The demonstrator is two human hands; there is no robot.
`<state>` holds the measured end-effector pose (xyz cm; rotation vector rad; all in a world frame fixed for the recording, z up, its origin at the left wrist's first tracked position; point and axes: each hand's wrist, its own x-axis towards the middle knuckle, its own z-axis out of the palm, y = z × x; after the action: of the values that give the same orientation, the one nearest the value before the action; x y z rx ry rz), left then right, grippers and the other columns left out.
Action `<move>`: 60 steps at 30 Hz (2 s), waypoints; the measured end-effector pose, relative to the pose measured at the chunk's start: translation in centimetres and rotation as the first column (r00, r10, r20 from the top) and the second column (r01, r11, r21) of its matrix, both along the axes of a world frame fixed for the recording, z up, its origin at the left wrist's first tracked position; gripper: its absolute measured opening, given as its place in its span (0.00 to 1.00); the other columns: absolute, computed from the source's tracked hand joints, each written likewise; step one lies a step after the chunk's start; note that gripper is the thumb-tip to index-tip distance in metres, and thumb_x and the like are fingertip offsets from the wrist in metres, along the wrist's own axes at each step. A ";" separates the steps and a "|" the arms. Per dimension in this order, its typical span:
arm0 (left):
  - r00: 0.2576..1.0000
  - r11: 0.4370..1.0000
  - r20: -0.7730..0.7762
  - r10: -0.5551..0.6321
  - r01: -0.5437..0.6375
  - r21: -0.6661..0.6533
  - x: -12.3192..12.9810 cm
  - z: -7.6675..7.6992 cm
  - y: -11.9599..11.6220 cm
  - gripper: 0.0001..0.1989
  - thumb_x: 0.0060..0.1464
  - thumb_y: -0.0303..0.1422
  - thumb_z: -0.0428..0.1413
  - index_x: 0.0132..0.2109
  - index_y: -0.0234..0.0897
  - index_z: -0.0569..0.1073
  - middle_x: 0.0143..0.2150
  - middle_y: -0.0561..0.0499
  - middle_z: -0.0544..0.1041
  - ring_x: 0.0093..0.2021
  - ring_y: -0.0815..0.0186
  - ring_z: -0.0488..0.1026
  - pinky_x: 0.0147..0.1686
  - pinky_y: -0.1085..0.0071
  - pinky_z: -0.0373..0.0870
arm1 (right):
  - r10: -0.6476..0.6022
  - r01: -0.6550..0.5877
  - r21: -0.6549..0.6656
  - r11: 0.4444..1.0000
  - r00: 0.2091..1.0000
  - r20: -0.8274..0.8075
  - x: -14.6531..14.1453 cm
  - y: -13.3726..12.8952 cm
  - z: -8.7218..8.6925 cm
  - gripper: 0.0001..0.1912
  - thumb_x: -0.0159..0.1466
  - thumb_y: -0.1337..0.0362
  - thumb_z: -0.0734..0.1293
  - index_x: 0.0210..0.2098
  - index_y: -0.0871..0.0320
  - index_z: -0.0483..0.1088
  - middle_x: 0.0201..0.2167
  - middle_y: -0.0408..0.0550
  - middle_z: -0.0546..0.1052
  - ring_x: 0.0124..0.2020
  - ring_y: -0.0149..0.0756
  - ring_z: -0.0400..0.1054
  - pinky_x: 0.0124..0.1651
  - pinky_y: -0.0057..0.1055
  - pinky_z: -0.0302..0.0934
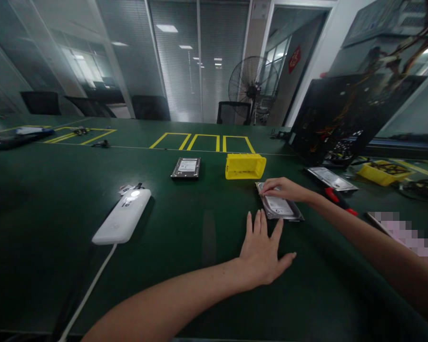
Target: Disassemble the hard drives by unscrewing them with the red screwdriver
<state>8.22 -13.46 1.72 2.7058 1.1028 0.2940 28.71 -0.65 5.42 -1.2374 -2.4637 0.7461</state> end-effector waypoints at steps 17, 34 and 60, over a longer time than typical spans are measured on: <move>0.999 0.999 0.040 -0.014 0.016 -0.038 -0.1 -0.3 0.3 0.40 0.57 0.58 0.32 0.68 0.38 0.45 0.69 0.38 0.46 0.68 0.46 0.39 0.62 0.43 0.39 | -0.197 0.192 -0.069 0.979 0.977 -0.078 -0.8 -1.1 -1.0 0.18 0.62 0.53 0.62 0.44 0.56 0.73 0.45 0.49 0.73 0.43 0.36 0.68 0.44 0.33 0.63; 0.999 0.999 0.033 -0.010 0.011 -0.047 0.0 0.0 0.1 0.39 0.58 0.56 0.35 0.68 0.37 0.46 0.69 0.37 0.47 0.68 0.47 0.39 0.62 0.44 0.38 | -0.252 0.253 -0.036 0.967 0.968 0.012 -0.8 -0.7 -1.3 0.19 0.60 0.52 0.63 0.41 0.60 0.73 0.35 0.49 0.75 0.35 0.36 0.68 0.37 0.33 0.61; 1.000 1.000 0.017 0.003 -0.002 -0.030 0.1 -0.1 0.1 0.39 0.58 0.56 0.34 0.68 0.36 0.46 0.69 0.37 0.48 0.68 0.47 0.40 0.62 0.44 0.38 | -0.315 0.310 -0.112 0.944 0.949 -0.029 -1.2 0.5 -2.3 0.17 0.55 0.52 0.68 0.34 0.61 0.76 0.30 0.49 0.77 0.31 0.36 0.69 0.35 0.33 0.61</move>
<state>8.32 -13.36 1.65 2.6711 1.0972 0.2986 27.48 -0.14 3.16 -1.5825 -2.1405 0.8131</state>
